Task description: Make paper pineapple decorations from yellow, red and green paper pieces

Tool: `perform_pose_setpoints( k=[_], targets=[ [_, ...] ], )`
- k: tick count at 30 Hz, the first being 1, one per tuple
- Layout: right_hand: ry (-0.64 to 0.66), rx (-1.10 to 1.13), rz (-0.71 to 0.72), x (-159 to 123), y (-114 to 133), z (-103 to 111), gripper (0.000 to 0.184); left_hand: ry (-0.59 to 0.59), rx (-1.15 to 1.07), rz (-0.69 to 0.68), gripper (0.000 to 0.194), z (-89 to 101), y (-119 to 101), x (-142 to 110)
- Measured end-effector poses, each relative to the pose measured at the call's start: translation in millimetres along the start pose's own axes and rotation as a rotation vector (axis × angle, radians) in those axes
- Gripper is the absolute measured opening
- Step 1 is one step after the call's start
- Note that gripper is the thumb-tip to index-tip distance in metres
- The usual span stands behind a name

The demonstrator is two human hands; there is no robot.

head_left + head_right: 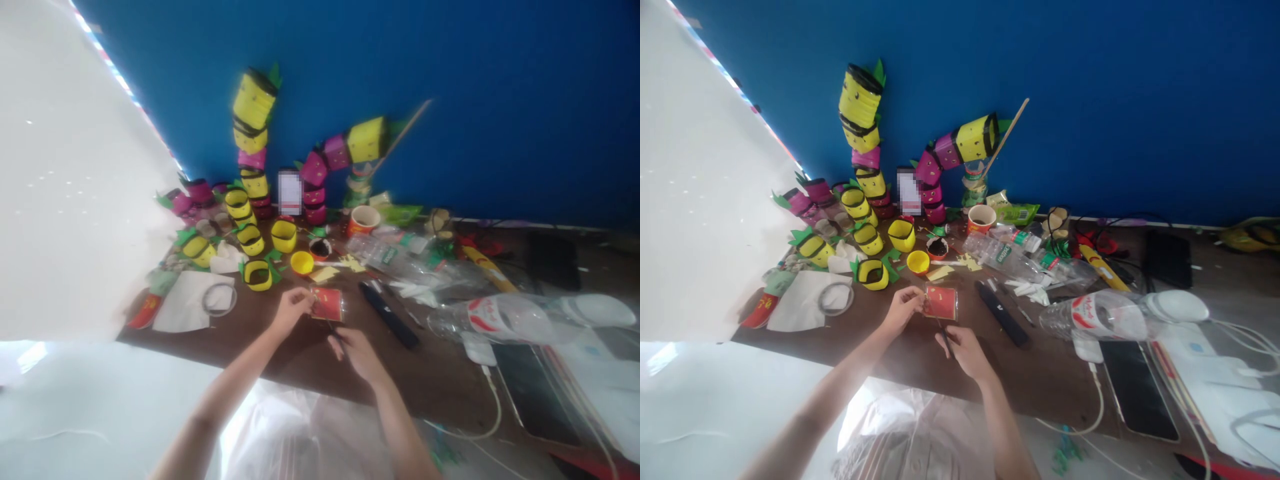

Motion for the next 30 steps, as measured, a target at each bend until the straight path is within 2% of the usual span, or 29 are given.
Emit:
perform_pose_setpoints(
  k=[30],
  targets=[
    [-0.007, 0.036, -0.009, -1.0, 1.3, -0.5, 0.039, -0.006, -0.039, -0.016, 0.022, 1.4, 1.9, 0.7]
  ],
)
Point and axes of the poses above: each hand's wrist, its own x-axis towards the middle knuckle, its own z-axis out of the back of the hand, y = z × x, the point moved 3 cm from there along x, towards the middle knuckle, and after that the axes turned 10 degrees about x, right-handed, at the moved point
